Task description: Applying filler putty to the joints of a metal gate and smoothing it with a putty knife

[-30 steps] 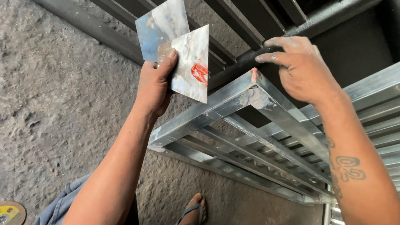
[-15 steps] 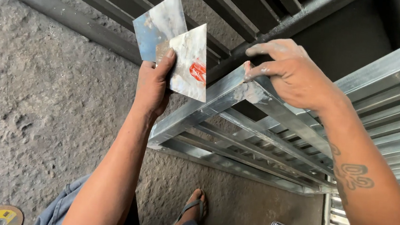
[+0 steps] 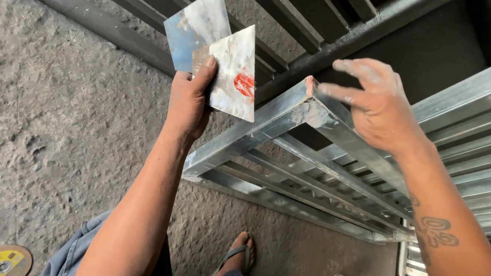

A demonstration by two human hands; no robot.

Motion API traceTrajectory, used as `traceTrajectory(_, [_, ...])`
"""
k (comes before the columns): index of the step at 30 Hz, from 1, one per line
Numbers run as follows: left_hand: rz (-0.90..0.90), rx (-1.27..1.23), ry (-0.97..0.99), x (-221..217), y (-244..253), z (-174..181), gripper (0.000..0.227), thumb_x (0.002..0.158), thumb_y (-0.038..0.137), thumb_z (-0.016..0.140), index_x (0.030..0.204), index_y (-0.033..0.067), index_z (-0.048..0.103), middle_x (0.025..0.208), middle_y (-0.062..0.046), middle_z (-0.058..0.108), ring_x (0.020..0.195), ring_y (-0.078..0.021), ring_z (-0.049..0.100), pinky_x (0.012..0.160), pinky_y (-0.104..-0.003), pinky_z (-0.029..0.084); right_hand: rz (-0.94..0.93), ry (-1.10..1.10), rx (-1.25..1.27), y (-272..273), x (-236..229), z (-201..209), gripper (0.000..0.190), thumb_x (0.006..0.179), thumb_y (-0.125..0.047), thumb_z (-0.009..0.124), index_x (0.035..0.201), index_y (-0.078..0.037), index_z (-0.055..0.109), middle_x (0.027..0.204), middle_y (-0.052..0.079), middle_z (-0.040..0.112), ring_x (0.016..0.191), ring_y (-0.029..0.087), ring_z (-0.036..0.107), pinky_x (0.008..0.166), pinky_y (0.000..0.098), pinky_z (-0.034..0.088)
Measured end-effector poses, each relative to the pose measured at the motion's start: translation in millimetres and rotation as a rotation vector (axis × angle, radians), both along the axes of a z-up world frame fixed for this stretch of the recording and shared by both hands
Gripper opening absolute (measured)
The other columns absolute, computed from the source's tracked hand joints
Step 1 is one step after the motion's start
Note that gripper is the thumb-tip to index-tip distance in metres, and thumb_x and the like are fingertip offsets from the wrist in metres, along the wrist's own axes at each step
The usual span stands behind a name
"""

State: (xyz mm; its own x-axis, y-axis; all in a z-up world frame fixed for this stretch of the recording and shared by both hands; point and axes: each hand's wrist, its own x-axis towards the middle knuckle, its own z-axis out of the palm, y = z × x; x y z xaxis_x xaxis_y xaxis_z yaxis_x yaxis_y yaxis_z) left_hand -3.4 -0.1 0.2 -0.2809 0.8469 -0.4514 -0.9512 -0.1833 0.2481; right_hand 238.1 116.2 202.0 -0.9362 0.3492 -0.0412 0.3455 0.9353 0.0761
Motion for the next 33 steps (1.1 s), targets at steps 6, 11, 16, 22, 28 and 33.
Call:
traceTrajectory(6, [0.026, 0.091, 0.048, 6.0, -1.2, -4.3, 0.058, 0.085, 0.022, 0.075, 0.133, -0.0040, 0.056, 0.117, -0.014, 0.072, 0.100, -0.0243, 0.072, 0.086, -0.042, 0.063, -0.042, -0.089, -0.070, 6.1, -26.5, -1.0, 0.078, 0.083, 0.018, 0.042, 0.140, -0.031, 0.064, 0.149, 0.016, 0.060, 0.133, 0.046, 0.047, 0.101, 0.0664, 0.037])
traceTrajectory(11, [0.053, 0.137, 0.101, 1.5, -2.4, -8.4, 0.057, 0.086, 0.022, 0.076, 0.132, -0.0059, 0.058, 0.118, -0.015, 0.072, 0.103, -0.0244, 0.072, 0.091, -0.042, 0.063, -0.038, -0.145, -0.056, -5.1, -19.5, 9.0, 0.067, 0.093, 0.015, 0.051, 0.138, -0.031, 0.068, 0.154, 0.011, 0.058, 0.134, 0.042, 0.047, 0.100, 0.0640, 0.037])
traceTrajectory(16, [0.012, 0.012, 0.079, -4.8, -4.5, -0.1, 0.065, 0.077, 0.027, 0.080, 0.129, -0.0015, 0.054, 0.115, -0.014, 0.071, 0.098, -0.0241, 0.073, 0.080, -0.043, 0.065, 0.012, -0.081, 0.008, -2.0, -13.8, 13.9, 0.058, 0.091, 0.016, 0.050, 0.129, -0.018, 0.077, 0.150, 0.013, 0.062, 0.133, 0.041, 0.050, 0.103, 0.0649, 0.040])
traceTrajectory(22, [0.066, 0.106, 0.053, 3.4, 0.0, -8.7, 0.062, 0.082, 0.020, 0.079, 0.133, -0.0051, 0.054, 0.122, -0.017, 0.070, 0.108, -0.0265, 0.071, 0.094, -0.043, 0.062, 0.034, -0.142, 0.044, -11.2, -19.5, 10.8, 0.065, 0.096, 0.013, 0.059, 0.145, -0.030, 0.066, 0.152, 0.012, 0.064, 0.131, 0.043, 0.054, 0.095, 0.0626, 0.042])
traceTrajectory(28, [0.055, 0.106, 0.050, 9.9, 4.0, -8.7, 0.065, 0.080, 0.021, 0.080, 0.134, -0.0038, 0.053, 0.126, -0.019, 0.069, 0.111, -0.0291, 0.071, 0.096, -0.045, 0.063, 0.061, 0.007, -0.005, 0.8, -22.1, 10.2, 0.062, 0.085, 0.022, 0.051, 0.129, -0.012, 0.079, 0.148, 0.015, 0.064, 0.134, 0.042, 0.051, 0.104, 0.0640, 0.040])
traceTrajectory(33, [0.056, 0.107, 0.059, 17.7, 7.5, -11.4, 0.058, 0.084, 0.021, 0.078, 0.132, -0.0036, 0.057, 0.116, -0.015, 0.072, 0.102, -0.0257, 0.073, 0.090, -0.043, 0.063, -0.069, -0.162, -0.041, 21.6, -47.1, -2.6, 0.061, 0.088, 0.013, 0.044, 0.121, -0.024, 0.079, 0.148, 0.014, 0.062, 0.132, 0.041, 0.046, 0.098, 0.0596, 0.035])
